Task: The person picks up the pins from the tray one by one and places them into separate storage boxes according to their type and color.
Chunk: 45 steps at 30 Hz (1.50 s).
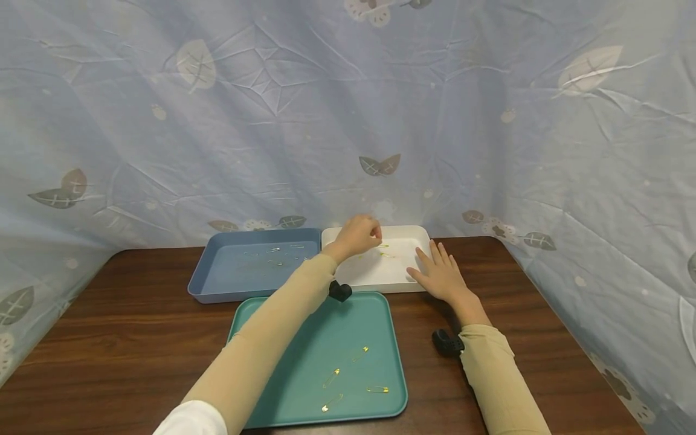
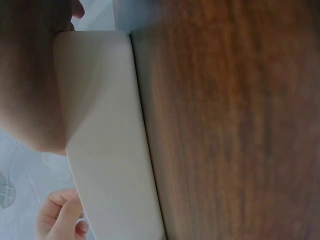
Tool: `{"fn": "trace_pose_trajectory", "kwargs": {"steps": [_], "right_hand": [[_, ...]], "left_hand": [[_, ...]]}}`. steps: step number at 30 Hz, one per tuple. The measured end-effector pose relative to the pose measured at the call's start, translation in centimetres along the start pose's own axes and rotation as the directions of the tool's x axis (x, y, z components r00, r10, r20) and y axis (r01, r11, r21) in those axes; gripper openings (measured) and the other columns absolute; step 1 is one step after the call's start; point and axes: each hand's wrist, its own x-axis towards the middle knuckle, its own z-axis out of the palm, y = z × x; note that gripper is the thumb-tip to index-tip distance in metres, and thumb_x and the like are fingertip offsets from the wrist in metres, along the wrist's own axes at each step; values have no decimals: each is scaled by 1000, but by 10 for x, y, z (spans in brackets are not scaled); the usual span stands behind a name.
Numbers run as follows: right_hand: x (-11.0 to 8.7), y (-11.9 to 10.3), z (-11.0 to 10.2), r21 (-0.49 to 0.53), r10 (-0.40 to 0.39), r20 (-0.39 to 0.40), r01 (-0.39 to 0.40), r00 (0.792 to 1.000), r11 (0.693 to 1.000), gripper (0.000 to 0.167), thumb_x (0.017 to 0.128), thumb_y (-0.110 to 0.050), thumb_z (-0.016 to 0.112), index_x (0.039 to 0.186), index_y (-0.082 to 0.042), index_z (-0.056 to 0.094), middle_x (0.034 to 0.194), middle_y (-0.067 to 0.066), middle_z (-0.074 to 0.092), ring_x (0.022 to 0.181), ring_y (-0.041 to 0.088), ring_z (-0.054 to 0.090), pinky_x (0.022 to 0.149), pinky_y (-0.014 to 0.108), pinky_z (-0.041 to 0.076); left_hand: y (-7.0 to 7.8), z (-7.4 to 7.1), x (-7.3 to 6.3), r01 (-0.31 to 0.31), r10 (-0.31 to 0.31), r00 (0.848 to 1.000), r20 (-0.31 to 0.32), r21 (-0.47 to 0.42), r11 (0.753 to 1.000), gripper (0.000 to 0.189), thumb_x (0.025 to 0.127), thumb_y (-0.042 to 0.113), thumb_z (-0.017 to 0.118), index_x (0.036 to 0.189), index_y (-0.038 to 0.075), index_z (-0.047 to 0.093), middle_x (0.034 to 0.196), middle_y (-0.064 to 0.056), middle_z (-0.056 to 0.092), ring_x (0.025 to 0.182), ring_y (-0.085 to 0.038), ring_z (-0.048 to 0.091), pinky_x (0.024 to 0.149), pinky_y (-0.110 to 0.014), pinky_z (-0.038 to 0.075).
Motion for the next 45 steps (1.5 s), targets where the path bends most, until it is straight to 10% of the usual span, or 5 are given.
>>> {"fn": "trace_pose_trajectory", "kwargs": {"steps": [45], "right_hand": [[-4, -4, -3, 6, -6, -9, 6, 1000, 1000, 73, 100, -52, 41, 153, -4, 27, 160, 31, 5, 147, 52, 3, 113, 71, 9]], "left_hand": [[9, -31, -121, -166, 166, 986, 6, -23, 986, 22, 90, 34, 69, 105, 19, 61, 96, 0, 63, 90, -16, 53, 77, -31, 39]]}}
